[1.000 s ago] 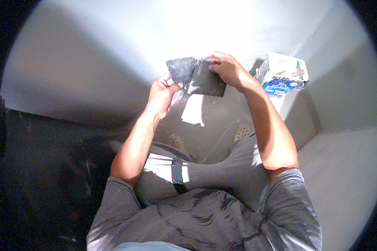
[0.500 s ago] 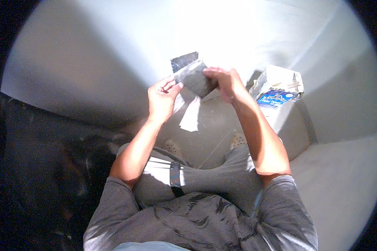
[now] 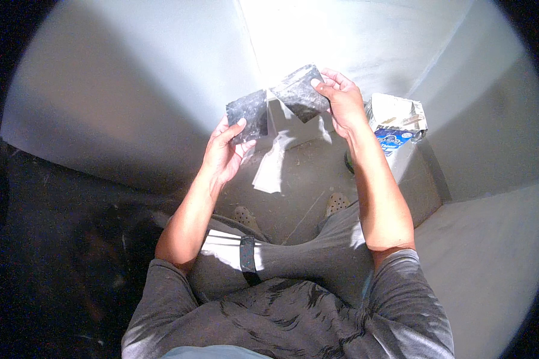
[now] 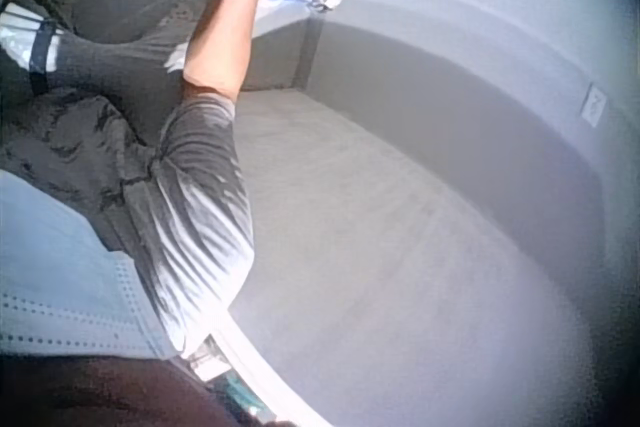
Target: The person applies joint compound to a wall corner using a putty knife and a hawk. They repeatedly scoop compound from the hawk and spread it along the corner, smoothing the surface.
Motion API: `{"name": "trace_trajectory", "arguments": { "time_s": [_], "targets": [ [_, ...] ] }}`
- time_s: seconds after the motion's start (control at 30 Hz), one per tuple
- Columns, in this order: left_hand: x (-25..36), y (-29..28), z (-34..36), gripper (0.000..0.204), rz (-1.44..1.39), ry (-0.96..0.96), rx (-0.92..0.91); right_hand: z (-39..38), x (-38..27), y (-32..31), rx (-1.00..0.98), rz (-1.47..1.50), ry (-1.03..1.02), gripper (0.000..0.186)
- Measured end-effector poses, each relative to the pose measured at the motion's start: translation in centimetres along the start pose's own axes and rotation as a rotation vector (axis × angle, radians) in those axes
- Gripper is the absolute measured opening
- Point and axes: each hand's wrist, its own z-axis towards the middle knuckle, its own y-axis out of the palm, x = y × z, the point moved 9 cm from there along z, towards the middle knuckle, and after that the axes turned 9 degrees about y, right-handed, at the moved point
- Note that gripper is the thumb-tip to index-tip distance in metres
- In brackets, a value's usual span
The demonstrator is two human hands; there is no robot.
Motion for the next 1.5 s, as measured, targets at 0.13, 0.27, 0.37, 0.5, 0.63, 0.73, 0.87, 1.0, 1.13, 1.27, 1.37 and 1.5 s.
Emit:
{"name": "trace_trajectory", "arguments": {
  "time_s": [0.13,0.27,0.37,0.5,0.63,0.73,0.87,1.0,1.13,1.27,1.37,1.5],
  "targets": [
    [0.2,-0.3,-0.1,0.033,0.145,-0.048,-0.011,-0.6,-1.5,0.6,0.052,-0.256,-0.152,0.027],
    [0.7,-0.8,0.2,0.032,0.251,0.024,0.005,-2.1,-3.0,3.5,-0.081,-0.332,-0.326,0.030],
    [1.1,-2.0,0.3,0.030,0.219,0.099,0.147,-4.2,-2.4,6.5,-0.147,-0.326,-0.187,0.037],
    [1.9,-1.6,0.0,0.018,0.065,0.150,0.280,-5.4,-0.8,8.5,-0.239,-0.346,-0.199,0.049],
    [2.2,-1.2,-0.5,0.012,0.097,0.176,0.274,-6.2,0.5,9.4,-0.289,-0.348,-0.161,0.048],
    [2.2,-0.9,-0.5,0.011,0.186,0.258,0.233,-5.6,2.6,9.0,-0.272,-0.224,0.005,0.038],
    [2.2,0.3,-0.8,0.022,0.190,0.220,0.220,-5.8,3.1,8.6,-0.201,-0.208,0.077,0.028],
    [2.3,2.0,-1.4,0.031,0.211,0.137,0.233,-6.7,1.5,9.0,-0.151,-0.290,-0.060,0.028],
    [2.6,1.9,-1.3,0.033,0.242,0.168,0.214,-5.8,1.8,9.1,-0.196,-0.339,-0.169,0.028],
    [2.2,1.3,-1.2,0.035,0.249,0.150,0.217,-6.2,1.1,9.5,-0.259,-0.291,-0.248,0.032],
    [2.0,1.1,-1.3,0.035,0.313,0.097,0.175,-6.1,1.0,9.6,-0.352,-0.424,-0.174,0.036],
    [1.7,1.0,-1.2,0.031,0.339,0.099,0.162,-5.9,1.0,9.4,-0.359,-0.611,-0.147,0.028]
  ]
}}
